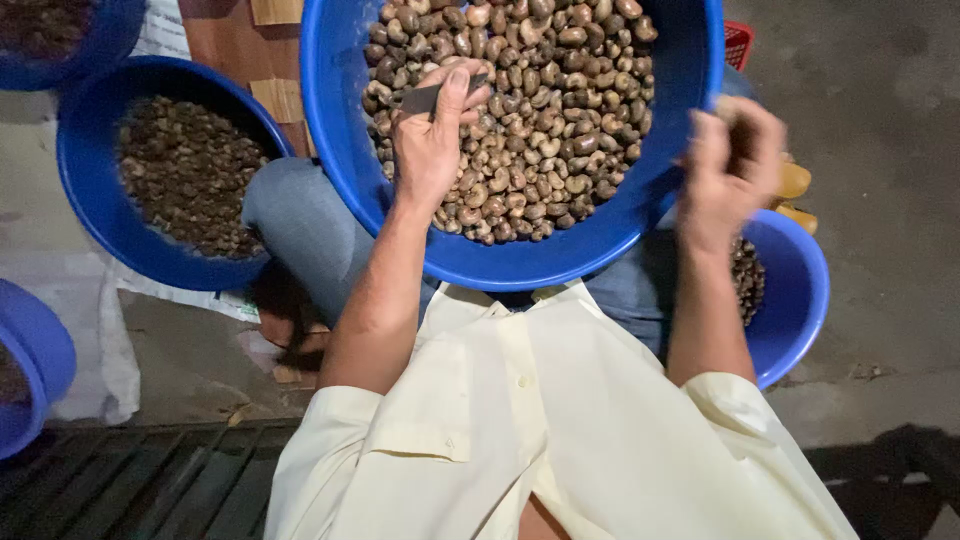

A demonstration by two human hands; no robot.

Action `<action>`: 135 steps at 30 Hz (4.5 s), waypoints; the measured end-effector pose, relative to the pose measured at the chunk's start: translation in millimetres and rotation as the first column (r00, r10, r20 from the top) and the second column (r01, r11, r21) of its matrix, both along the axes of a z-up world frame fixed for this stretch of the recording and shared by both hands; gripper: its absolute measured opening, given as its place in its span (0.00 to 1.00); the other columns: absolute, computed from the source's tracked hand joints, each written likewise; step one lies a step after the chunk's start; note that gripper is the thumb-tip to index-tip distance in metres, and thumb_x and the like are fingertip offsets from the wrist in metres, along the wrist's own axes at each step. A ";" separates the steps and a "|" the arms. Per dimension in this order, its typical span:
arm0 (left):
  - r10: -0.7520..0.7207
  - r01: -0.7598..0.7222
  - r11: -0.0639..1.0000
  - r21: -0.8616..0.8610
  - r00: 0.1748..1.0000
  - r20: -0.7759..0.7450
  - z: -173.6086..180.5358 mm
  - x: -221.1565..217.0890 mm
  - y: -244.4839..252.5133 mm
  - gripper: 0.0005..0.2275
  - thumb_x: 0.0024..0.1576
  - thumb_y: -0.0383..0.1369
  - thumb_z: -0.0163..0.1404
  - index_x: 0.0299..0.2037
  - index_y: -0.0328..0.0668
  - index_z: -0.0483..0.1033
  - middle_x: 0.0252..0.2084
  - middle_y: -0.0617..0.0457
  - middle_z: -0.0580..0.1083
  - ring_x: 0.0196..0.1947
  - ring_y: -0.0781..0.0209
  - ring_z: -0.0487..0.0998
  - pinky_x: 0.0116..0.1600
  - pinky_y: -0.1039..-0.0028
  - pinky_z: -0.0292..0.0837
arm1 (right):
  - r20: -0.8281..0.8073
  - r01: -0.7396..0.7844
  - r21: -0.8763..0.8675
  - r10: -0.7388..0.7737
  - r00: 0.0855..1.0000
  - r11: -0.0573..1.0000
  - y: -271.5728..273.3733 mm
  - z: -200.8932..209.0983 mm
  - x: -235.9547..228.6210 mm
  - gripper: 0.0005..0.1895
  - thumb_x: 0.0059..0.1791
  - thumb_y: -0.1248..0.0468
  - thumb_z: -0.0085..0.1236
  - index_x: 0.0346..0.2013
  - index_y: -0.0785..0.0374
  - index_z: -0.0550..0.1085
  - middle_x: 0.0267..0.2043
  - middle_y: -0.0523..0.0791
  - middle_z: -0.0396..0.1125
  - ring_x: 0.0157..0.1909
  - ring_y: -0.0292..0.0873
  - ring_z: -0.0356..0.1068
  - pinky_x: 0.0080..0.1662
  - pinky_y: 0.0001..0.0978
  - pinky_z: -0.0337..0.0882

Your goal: A person is manually shelling nuts using a small metal tool while sitting on the floor surrounded by basins.

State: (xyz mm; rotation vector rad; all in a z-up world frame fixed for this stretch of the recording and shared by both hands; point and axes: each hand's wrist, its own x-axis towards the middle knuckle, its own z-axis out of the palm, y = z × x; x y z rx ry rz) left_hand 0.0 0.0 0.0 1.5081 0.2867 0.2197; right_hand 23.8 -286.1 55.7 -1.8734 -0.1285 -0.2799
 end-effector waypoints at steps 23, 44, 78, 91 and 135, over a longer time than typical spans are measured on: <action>-0.062 0.051 0.997 -0.065 0.981 -0.184 -7.6 -0.6 -3.2 0.10 0.64 0.34 0.47 0.53 0.44 0.77 0.47 0.44 0.81 0.45 0.55 0.87 0.41 0.76 0.89 | -0.082 0.309 -0.301 -0.347 0.934 0.902 -122.0 -49.4 -40.9 0.11 0.62 0.69 0.51 0.58 0.72 0.66 0.44 0.54 0.69 0.32 0.40 0.67 0.29 0.28 0.72; -0.049 0.053 0.998 0.029 0.992 -0.115 -6.5 -0.9 -2.7 0.11 0.64 0.33 0.47 0.53 0.40 0.77 0.43 0.45 0.82 0.41 0.56 0.88 0.29 0.79 0.80 | -0.106 -0.374 -0.669 0.417 0.903 0.642 100.0 -80.1 66.7 0.10 0.49 0.69 0.56 0.43 0.68 0.68 0.40 0.53 0.65 0.35 0.54 0.69 0.36 0.47 0.70; -0.150 0.155 0.986 -0.058 0.984 0.092 16.8 -5.4 -2.2 0.10 0.66 0.31 0.51 0.55 0.37 0.77 0.49 0.51 0.79 0.39 0.69 0.75 0.43 0.82 0.73 | -0.389 -0.509 0.330 0.606 0.694 0.795 110.9 -32.3 36.9 0.21 0.54 0.74 0.53 0.63 0.68 0.69 0.43 0.44 0.67 0.39 0.37 0.70 0.44 0.24 0.74; -0.143 0.198 0.928 -0.315 0.971 0.190 7.2 -4.0 -4.9 0.10 0.67 0.26 0.49 0.56 0.32 0.74 0.42 0.47 0.77 0.41 0.63 0.77 0.41 0.76 0.82 | -0.439 -0.400 0.598 0.701 0.562 0.695 110.4 -24.1 36.3 0.18 0.59 0.64 0.46 0.62 0.68 0.68 0.49 0.48 0.70 0.41 0.38 0.71 0.45 0.28 0.77; -0.032 0.039 0.990 0.138 0.998 -0.053 5.8 -3.1 -1.7 0.14 0.65 0.37 0.45 0.53 0.36 0.77 0.38 0.50 0.80 0.38 0.60 0.85 0.35 0.77 0.80 | -0.050 -0.437 -0.596 0.513 0.857 0.673 97.1 -8.1 53.1 0.21 0.51 0.73 0.63 0.59 0.67 0.73 0.47 0.51 0.74 0.37 0.48 0.75 0.40 0.37 0.77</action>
